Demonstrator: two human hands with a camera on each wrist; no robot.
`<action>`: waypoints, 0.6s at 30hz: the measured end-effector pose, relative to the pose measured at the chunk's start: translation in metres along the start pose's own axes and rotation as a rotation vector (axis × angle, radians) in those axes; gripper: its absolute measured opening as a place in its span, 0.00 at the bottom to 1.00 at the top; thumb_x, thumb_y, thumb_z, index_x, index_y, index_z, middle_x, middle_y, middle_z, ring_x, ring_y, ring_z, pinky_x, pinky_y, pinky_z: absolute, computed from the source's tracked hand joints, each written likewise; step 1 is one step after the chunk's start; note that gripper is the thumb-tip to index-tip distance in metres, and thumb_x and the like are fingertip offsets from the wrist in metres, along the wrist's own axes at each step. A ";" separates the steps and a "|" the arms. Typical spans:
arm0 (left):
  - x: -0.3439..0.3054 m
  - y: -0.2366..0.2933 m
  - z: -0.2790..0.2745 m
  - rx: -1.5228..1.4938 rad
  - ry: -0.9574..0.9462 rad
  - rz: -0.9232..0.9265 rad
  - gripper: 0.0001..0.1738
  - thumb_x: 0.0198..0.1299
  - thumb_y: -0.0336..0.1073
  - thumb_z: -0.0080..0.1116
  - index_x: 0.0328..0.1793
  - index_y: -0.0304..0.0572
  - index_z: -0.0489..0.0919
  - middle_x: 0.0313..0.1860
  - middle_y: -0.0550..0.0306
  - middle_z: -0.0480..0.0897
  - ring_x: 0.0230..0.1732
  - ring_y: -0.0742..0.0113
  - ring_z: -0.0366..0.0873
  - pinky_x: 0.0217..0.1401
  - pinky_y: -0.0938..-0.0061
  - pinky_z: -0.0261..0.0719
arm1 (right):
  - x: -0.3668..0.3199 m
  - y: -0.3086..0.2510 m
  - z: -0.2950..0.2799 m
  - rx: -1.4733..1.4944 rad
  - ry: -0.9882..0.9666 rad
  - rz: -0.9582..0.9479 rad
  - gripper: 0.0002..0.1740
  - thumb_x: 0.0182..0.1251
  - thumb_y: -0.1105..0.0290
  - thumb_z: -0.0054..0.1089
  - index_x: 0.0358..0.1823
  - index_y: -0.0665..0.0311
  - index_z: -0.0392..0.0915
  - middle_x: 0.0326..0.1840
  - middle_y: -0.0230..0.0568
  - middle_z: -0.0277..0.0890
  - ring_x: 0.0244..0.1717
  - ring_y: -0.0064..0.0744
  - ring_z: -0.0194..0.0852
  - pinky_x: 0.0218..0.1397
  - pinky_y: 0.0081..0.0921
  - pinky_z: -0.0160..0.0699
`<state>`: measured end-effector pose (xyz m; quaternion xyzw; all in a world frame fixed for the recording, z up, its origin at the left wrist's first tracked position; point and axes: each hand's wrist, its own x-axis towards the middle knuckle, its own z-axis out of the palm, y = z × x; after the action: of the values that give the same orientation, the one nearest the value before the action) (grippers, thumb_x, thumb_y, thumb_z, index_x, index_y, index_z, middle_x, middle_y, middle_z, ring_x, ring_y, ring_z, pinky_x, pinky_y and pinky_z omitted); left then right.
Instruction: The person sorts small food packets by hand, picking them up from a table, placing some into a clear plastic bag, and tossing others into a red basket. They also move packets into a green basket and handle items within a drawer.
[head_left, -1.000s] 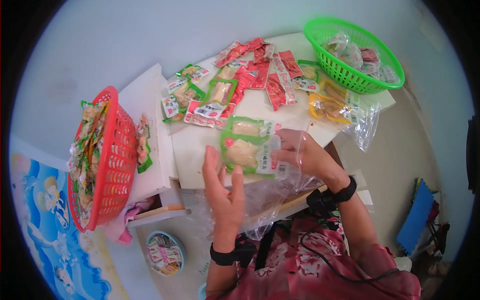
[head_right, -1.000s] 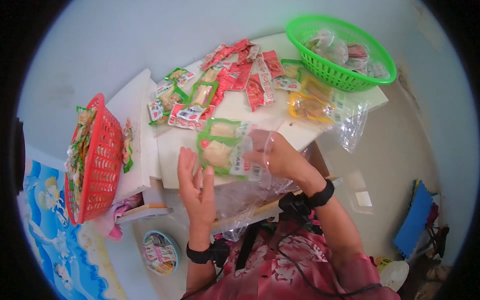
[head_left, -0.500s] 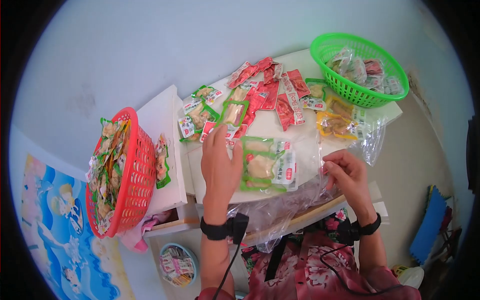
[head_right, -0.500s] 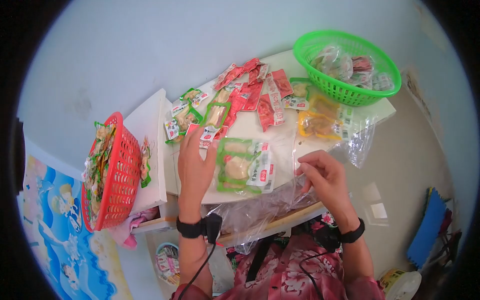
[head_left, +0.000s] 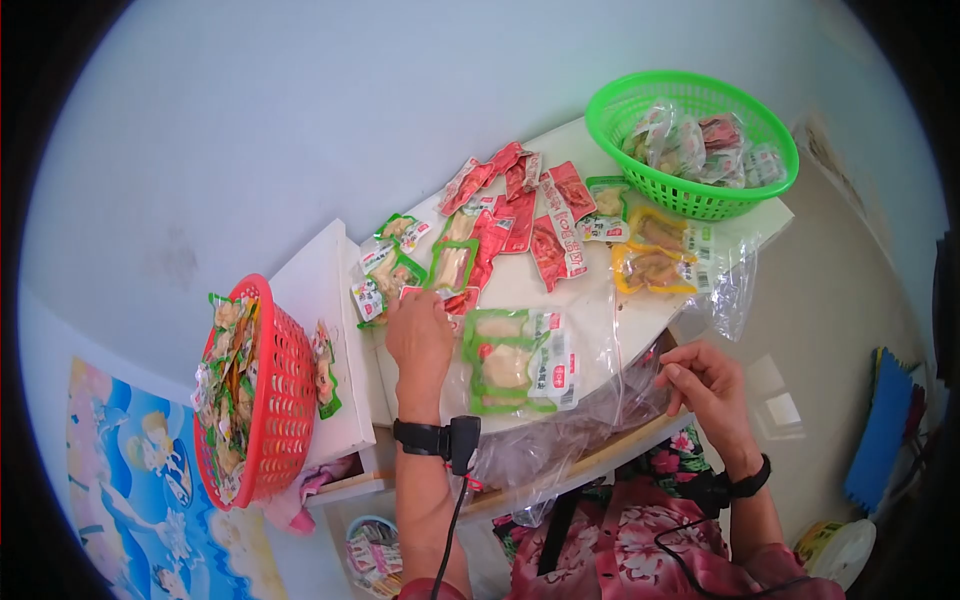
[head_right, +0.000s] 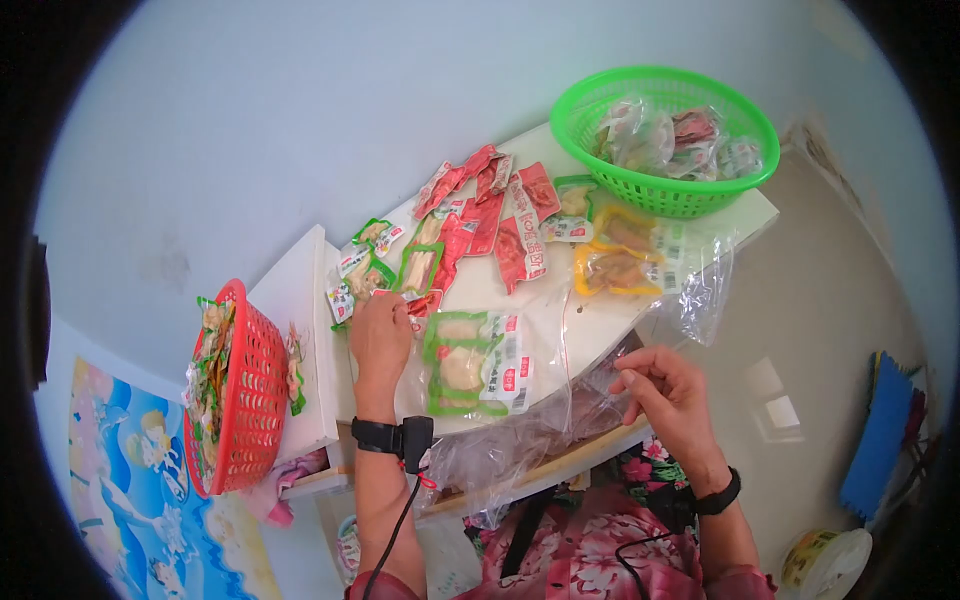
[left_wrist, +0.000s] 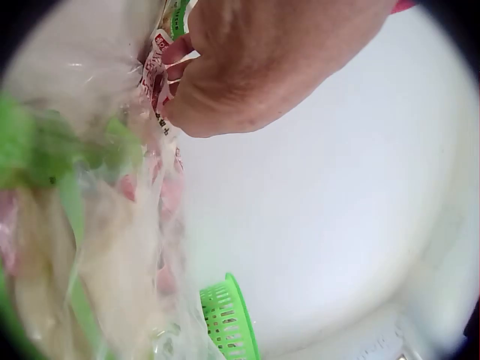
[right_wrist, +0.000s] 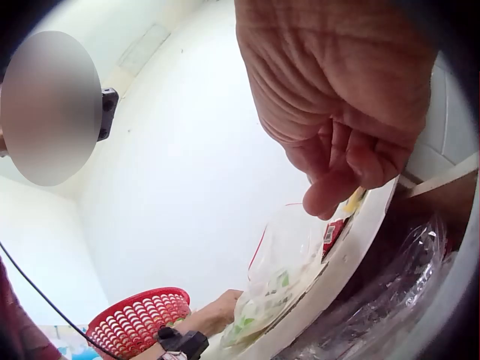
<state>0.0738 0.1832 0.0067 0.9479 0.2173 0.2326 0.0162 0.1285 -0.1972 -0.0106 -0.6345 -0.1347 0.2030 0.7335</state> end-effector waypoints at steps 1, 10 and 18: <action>0.001 0.001 0.000 -0.034 0.014 -0.032 0.10 0.65 0.33 0.60 0.48 0.37 0.83 0.43 0.45 0.85 0.55 0.42 0.78 0.59 0.53 0.77 | 0.000 0.000 0.001 -0.002 0.001 0.000 0.08 0.78 0.74 0.59 0.52 0.69 0.80 0.38 0.41 0.85 0.25 0.19 0.77 0.28 0.17 0.78; -0.006 0.038 -0.054 -0.901 0.319 -0.341 0.11 0.79 0.37 0.55 0.45 0.35 0.78 0.34 0.58 0.81 0.28 0.74 0.78 0.33 0.74 0.79 | -0.005 -0.013 0.016 0.047 0.017 -0.102 0.09 0.79 0.74 0.58 0.53 0.69 0.80 0.39 0.40 0.86 0.27 0.19 0.78 0.31 0.17 0.79; -0.078 0.142 -0.088 -0.839 0.392 0.125 0.11 0.77 0.33 0.57 0.54 0.31 0.80 0.43 0.51 0.85 0.39 0.67 0.83 0.41 0.72 0.83 | -0.010 -0.050 0.055 0.051 -0.232 -0.409 0.33 0.77 0.64 0.62 0.78 0.67 0.65 0.71 0.53 0.72 0.74 0.39 0.71 0.72 0.39 0.74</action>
<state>0.0298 0.0157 0.0697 0.8088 0.0460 0.4755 0.3430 0.1010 -0.1590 0.0480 -0.5475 -0.3386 0.1248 0.7550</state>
